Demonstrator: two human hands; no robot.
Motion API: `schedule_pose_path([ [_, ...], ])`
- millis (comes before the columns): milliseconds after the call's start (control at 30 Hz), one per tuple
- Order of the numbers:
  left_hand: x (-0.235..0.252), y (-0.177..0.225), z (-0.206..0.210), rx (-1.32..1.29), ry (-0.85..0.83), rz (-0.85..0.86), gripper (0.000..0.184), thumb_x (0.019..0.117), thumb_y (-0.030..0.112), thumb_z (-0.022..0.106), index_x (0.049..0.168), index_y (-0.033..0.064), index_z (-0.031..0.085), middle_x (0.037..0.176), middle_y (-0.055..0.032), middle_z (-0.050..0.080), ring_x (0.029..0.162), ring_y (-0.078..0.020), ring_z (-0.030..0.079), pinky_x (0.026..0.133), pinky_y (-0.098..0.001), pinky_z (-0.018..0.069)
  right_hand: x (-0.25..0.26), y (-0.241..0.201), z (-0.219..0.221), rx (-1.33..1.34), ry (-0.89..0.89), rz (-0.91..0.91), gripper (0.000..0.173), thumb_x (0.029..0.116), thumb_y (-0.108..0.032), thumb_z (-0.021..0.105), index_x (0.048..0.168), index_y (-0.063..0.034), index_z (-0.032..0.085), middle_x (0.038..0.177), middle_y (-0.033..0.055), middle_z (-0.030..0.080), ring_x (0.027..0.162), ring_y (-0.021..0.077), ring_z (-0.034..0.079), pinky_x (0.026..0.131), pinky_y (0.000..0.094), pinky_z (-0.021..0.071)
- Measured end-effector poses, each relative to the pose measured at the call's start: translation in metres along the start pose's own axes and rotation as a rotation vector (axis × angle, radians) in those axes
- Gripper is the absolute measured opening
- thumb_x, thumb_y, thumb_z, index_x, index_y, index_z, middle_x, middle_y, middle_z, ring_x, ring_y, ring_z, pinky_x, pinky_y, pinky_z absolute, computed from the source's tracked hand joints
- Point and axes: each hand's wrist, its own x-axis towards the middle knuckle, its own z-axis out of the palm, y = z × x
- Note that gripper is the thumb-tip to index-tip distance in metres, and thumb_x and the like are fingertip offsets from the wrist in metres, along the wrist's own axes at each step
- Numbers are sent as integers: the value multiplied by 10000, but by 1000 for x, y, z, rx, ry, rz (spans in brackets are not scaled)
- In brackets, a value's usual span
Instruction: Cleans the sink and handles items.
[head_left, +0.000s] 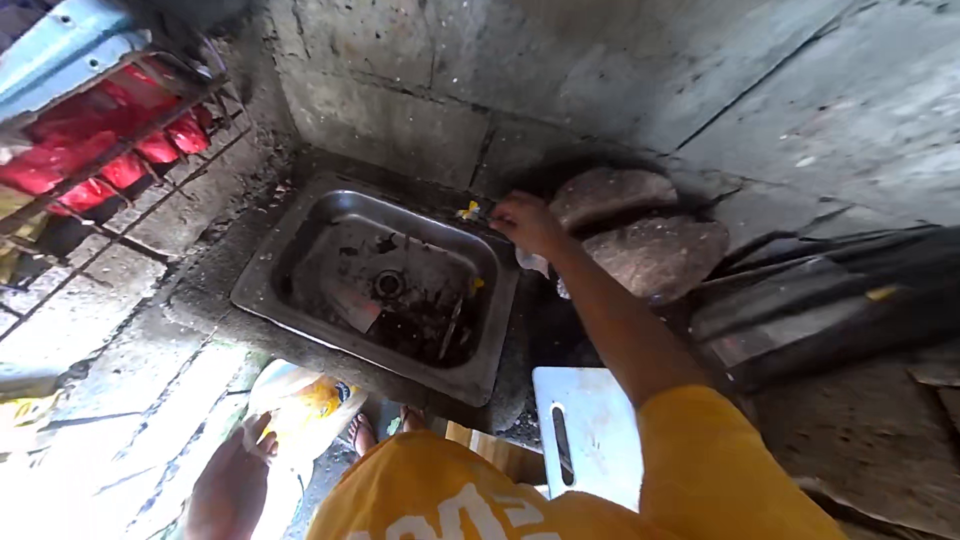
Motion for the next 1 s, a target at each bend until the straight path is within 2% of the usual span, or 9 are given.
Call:
schedule_pose_path([
  [100, -9, 0, 0, -17, 39, -2, 373, 1082, 156, 262, 954, 103, 609, 903, -23, 753, 685, -102, 683, 624, -247, 562, 64, 7, 63, -75, -139, 96, 517, 976, -102, 656, 1470, -40, 515, 1528, 281, 438, 1411, 477, 423, 1134, 633, 375],
  [167, -16, 1, -9, -24, 62, 0, 393, 1090, 164, 247, 965, 105, 615, 920, -18, 754, 695, -101, 686, 641, -247, 568, 90, 18, 89, -151, -170, 178, 640, 967, -117, 657, 1563, -144, 424, 1611, 254, 336, 1473, 498, 314, 1150, 688, 308],
  [200, -19, 1, -18, -19, 73, 3, 399, 1089, 169, 238, 974, 116, 616, 933, -12, 755, 710, -98, 689, 654, -249, 570, 94, 20, 97, -174, -189, 205, 636, 964, -110, 652, 1559, -156, 434, 1615, 247, 336, 1478, 495, 307, 1151, 695, 292],
  [367, -23, -4, -57, -61, 179, -27, 382, 1088, 185, 250, 970, 123, 608, 922, -12, 759, 720, -105, 700, 652, -263, 575, 62, -23, 114, -130, -141, 148, 415, 908, -14, 695, 1318, -3, 629, 1428, 308, 512, 1337, 510, 479, 1075, 667, 422],
  [533, -10, -6, -57, -18, 220, -71, 305, 1093, 180, 298, 1019, 83, 577, 898, -11, 729, 694, -93, 677, 633, -255, 559, -1, -134, 169, -87, -403, 32, 540, 926, -328, 737, 1386, -69, 620, 1552, 271, 415, 1460, 497, 316, 1139, 700, 272],
  [633, 2, 1, -48, 14, 193, -86, 291, 1097, 171, 305, 1031, 59, 566, 903, -27, 713, 691, -96, 660, 634, -254, 547, -7, -167, 207, -153, -545, 75, 560, 932, -334, 711, 1399, -44, 601, 1603, 256, 336, 1515, 475, 207, 1147, 730, 200],
  [867, 21, 25, -51, 33, 132, -47, 302, 1100, 173, 303, 1019, 86, 581, 889, -9, 726, 701, -92, 672, 649, -252, 557, -3, -185, 203, -180, -476, 81, 524, 898, -212, 731, 1347, 27, 610, 1556, 269, 389, 1475, 472, 274, 1148, 704, 207],
  [933, 25, 23, -60, 27, 88, -35, 315, 1095, 176, 288, 1018, 100, 584, 901, 3, 738, 711, -84, 687, 648, -245, 570, -7, -196, 180, -162, -486, 113, 583, 944, -151, 684, 1464, 20, 483, 1476, 294, 479, 1389, 484, 427, 1104, 677, 339],
  [1000, 28, 20, -66, 17, 52, -43, 352, 1102, 185, 257, 987, 121, 584, 894, 11, 742, 704, -83, 686, 631, -240, 565, -13, -202, 155, -146, -505, 189, 574, 989, -139, 626, 1511, -42, 407, 1367, 265, 582, 1244, 462, 583, 966, 635, 486],
])
